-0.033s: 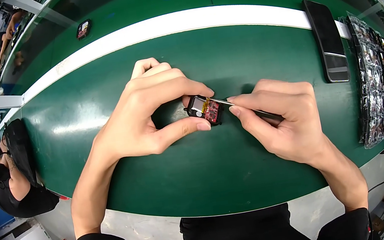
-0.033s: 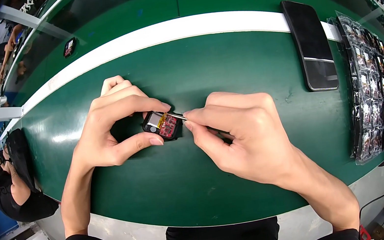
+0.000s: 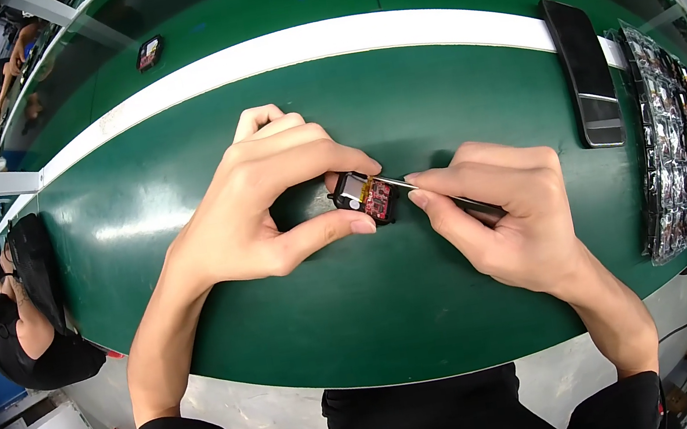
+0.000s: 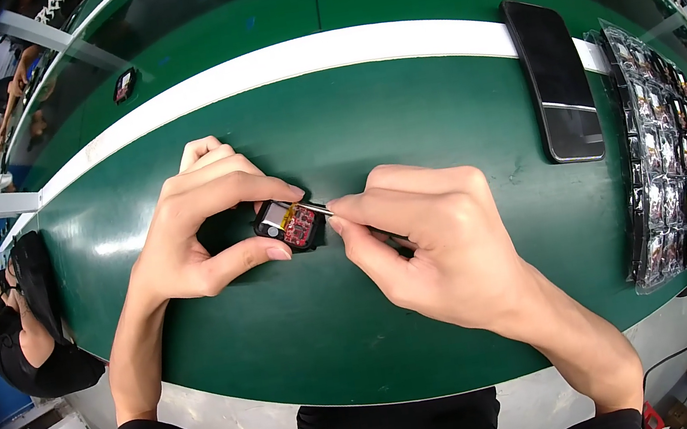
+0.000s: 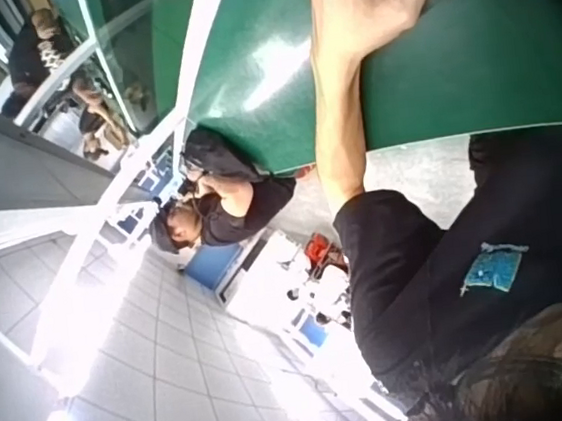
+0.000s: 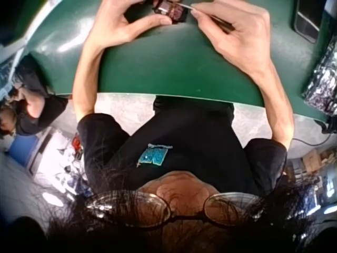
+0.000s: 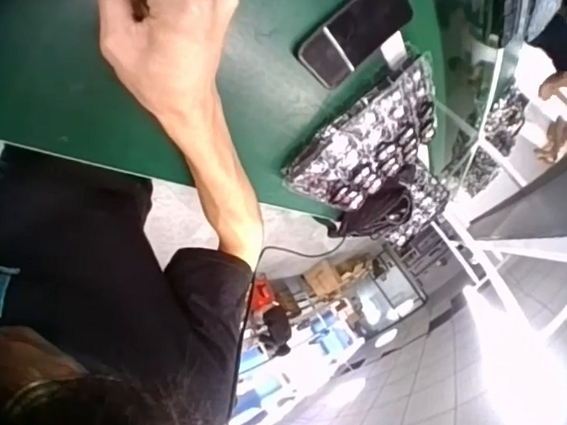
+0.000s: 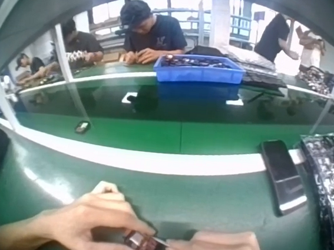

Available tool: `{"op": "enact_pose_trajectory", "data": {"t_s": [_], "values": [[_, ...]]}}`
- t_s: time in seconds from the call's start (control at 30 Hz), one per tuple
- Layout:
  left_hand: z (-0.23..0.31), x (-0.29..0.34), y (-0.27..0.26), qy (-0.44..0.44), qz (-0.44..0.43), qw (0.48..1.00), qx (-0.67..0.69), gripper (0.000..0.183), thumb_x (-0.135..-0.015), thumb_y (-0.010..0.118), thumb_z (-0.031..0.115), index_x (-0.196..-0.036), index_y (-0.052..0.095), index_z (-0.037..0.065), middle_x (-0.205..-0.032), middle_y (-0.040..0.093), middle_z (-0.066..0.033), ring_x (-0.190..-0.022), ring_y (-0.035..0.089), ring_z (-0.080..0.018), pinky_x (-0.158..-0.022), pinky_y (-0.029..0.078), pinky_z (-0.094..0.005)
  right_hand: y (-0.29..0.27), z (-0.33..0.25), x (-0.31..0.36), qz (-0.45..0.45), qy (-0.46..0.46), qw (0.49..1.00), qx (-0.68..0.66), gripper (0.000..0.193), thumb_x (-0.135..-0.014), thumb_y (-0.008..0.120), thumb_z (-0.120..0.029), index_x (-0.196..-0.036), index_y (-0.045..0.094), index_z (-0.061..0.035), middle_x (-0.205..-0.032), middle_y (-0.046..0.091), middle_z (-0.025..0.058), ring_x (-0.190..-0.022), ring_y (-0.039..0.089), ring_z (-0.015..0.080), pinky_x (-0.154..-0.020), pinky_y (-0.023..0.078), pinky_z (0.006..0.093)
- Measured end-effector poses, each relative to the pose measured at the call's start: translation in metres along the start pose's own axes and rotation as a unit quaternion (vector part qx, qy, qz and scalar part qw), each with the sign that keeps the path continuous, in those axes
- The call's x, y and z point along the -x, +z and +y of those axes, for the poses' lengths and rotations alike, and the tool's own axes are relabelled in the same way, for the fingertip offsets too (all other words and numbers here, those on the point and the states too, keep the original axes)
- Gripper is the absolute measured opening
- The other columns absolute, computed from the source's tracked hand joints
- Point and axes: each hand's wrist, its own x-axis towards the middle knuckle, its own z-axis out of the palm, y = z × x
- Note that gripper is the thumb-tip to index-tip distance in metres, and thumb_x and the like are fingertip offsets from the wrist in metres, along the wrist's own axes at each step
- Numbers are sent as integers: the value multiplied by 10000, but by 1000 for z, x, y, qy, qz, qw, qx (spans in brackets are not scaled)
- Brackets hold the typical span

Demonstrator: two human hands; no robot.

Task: Inspecting and assembling the internal components of a smartwatch using tweezers at an industrial workbench.

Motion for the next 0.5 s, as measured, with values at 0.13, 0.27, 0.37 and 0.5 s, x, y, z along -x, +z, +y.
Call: {"op": "enact_pose_trajectory", "data": {"t_s": [0.13,0.27,0.37,0.5], "values": [[0,0,-1,-3,-6,1000,-6,453,-787,983,274,-1150,847,38,-915,762,-37,-840,656,-204,-985,396,-387,0,-1,-1,5,-2,1000,3,137,-895,839,58,-1027,856,22,-687,653,71,-533,567,147,-488,394,314],[-1,-1,2,-3,1,1000,5,448,-788,983,271,-1146,847,40,-913,758,-36,-839,651,-204,-983,395,-388,-2,-1,0,5,-1,1000,10,116,-885,830,56,-997,835,24,-709,656,85,-536,594,190,-479,429,333],[0,-2,2,0,3,1000,5,446,-782,988,265,-1142,847,44,-916,756,-33,-845,649,-206,-982,394,-389,-2,0,3,-2,-25,999,25,125,-873,835,54,-992,838,17,-718,655,82,-536,591,204,-479,435,340],[2,-1,0,-8,0,1000,-8,451,-778,991,259,-1150,846,50,-919,752,-30,-856,651,-205,-982,395,-386,-2,1,3,-11,-50,997,53,139,-861,844,47,-995,843,9,-725,653,80,-532,584,215,-480,441,349]]}}
